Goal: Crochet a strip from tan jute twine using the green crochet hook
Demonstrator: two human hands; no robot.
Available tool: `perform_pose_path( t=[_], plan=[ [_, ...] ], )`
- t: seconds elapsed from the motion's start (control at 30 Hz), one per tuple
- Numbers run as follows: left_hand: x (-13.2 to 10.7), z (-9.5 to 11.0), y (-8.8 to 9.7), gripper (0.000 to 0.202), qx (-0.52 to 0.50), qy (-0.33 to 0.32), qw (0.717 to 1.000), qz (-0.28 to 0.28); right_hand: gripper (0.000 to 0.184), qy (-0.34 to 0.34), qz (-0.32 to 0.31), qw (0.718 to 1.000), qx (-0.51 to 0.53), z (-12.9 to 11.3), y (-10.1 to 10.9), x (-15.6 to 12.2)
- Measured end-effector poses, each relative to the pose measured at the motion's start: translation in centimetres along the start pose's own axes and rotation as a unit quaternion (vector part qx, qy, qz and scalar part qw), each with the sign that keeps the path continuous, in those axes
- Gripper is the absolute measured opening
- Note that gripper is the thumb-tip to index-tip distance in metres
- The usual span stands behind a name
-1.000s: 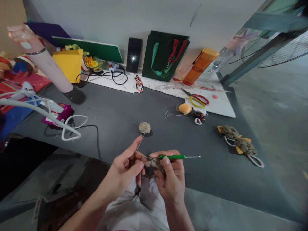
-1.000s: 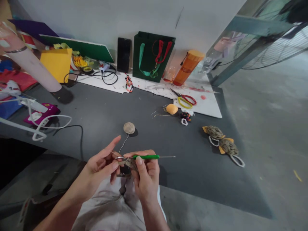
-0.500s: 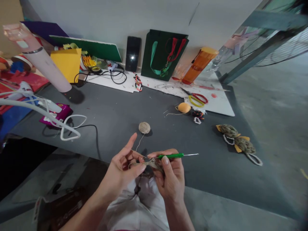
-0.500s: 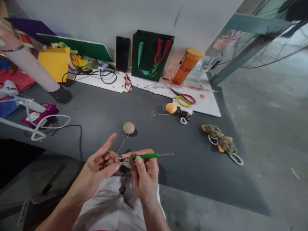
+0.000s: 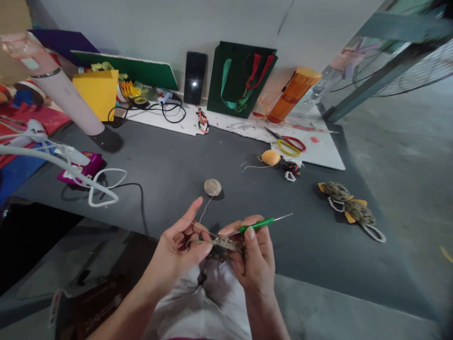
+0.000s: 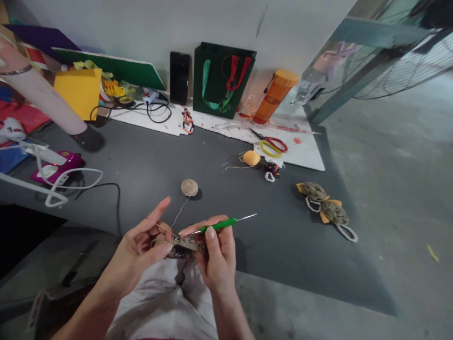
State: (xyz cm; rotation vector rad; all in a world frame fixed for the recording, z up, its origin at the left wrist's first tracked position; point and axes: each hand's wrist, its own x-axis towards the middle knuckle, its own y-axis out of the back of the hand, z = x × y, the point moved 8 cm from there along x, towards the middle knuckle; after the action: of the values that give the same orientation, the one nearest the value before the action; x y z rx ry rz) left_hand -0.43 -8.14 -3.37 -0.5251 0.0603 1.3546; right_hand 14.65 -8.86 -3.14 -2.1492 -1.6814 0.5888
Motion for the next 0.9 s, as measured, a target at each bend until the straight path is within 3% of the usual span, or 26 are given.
perform_pose_path(
  t=[0.3,0.53,0.73,0.9],
  plan=[
    [-0.2,0.1,-0.1,0.075,0.007,-0.008,1.000,-0.021,0.028,-0.003,-0.033,0.999,0.000,-0.2,-0.4,0.0],
    [-1.0,1.2,-0.1,0.070,0.019,-0.007,1.000,0.012,0.028,0.002,-0.044,0.999,0.000,-0.3,-0.7,-0.1],
    [-0.7,0.9,0.0,0.073,0.035,-0.016,0.999,-0.022,0.017,0.019,-0.064,0.997,0.025,-0.7,-1.0,-0.1],
    [-1.1,1.2,0.1,0.069,0.030,-0.005,1.000,0.004,0.015,0.027,-0.068,0.997,0.013,-0.9,-1.0,-0.2]
  ],
)
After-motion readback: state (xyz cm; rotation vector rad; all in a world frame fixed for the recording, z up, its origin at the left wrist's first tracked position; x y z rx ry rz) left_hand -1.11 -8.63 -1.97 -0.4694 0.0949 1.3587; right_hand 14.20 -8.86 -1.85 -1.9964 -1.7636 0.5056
